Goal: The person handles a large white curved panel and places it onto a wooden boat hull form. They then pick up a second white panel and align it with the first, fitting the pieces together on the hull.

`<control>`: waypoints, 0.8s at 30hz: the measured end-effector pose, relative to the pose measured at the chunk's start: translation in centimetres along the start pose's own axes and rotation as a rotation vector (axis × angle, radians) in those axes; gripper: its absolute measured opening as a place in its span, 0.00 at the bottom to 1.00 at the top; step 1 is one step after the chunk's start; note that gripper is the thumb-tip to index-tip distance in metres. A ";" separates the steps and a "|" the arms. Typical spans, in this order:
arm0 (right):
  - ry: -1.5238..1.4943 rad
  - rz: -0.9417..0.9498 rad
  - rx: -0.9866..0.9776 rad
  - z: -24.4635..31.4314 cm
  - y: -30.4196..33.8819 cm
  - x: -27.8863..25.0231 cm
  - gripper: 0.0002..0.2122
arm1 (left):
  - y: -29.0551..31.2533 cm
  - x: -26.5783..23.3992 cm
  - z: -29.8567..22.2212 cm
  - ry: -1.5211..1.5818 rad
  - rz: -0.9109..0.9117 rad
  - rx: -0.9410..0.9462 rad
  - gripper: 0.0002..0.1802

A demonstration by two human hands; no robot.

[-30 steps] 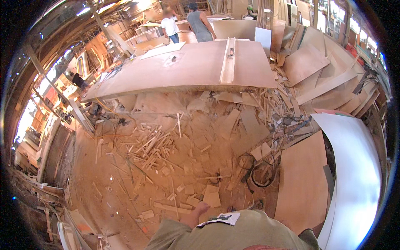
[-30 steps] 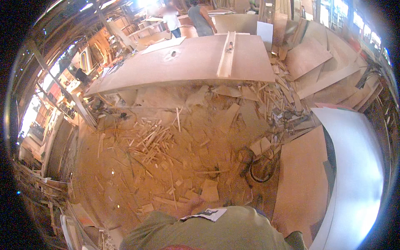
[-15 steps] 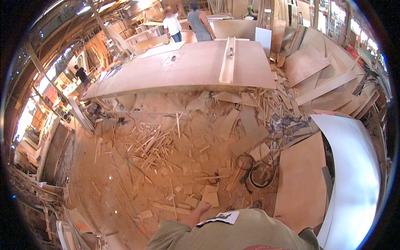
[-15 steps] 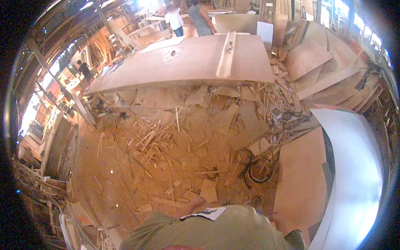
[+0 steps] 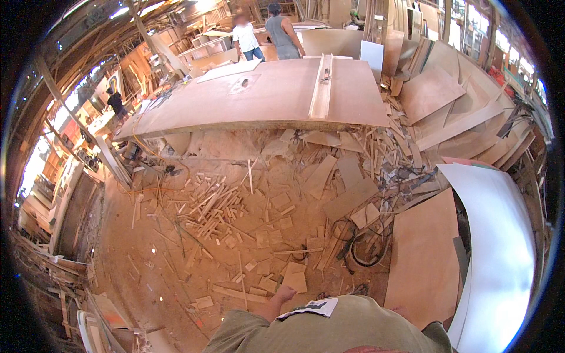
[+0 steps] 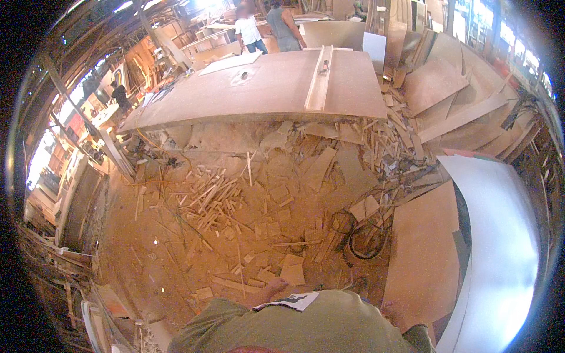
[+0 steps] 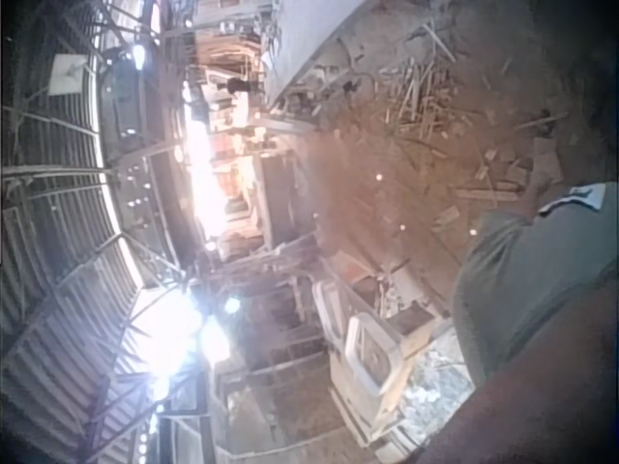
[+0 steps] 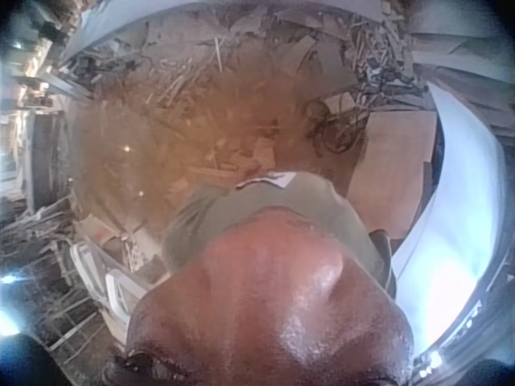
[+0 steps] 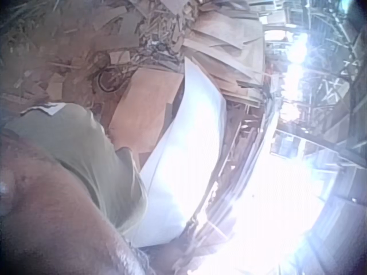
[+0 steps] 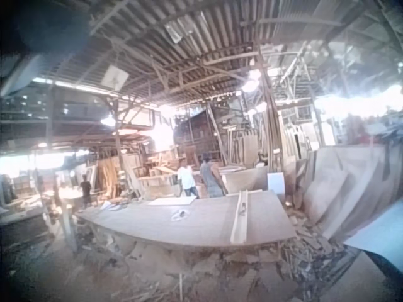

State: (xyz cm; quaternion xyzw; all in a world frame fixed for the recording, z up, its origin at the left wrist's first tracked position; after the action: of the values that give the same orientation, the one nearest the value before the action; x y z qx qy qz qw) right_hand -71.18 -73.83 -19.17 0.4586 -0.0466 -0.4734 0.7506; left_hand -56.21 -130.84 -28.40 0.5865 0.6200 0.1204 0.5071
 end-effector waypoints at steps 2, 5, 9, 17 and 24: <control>0.117 -0.064 0.020 0.1 0.0 -0.2 0.10 | -0.8 0.5 0.6 0.023 0.003 0.018 0.19; 0.391 -0.141 -0.115 1.6 -0.1 -0.1 0.08 | -1.7 1.0 1.0 0.055 0.021 0.054 0.18; 0.257 -0.063 0.013 2.3 1.1 -0.2 0.07 | -1.4 0.8 0.7 0.139 0.018 -0.029 0.17; 0.297 0.021 -0.043 0.8 -1.2 0.6 0.12 | 0.1 0.7 0.6 0.250 0.072 -0.053 0.14; 0.233 -0.108 -0.154 -4.8 -2.9 2.3 0.13 | -2.6 2.6 2.8 0.165 0.218 -0.021 0.17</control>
State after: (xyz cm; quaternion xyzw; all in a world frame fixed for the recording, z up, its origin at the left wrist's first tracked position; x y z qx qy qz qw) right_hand -69.43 -72.84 -24.92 0.4535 0.1019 -0.4590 0.7571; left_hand -55.15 -130.61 -32.90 0.6330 0.5909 0.2290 0.4446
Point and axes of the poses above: each hand's wrist, its own y-axis away from the middle knuckle, its own x-axis out of the palm, z = x × y, the point moved 5 cm from there along -y, towards the middle knuckle, and after that the axes turned 3 degrees about -x, right-handed, at the moved point
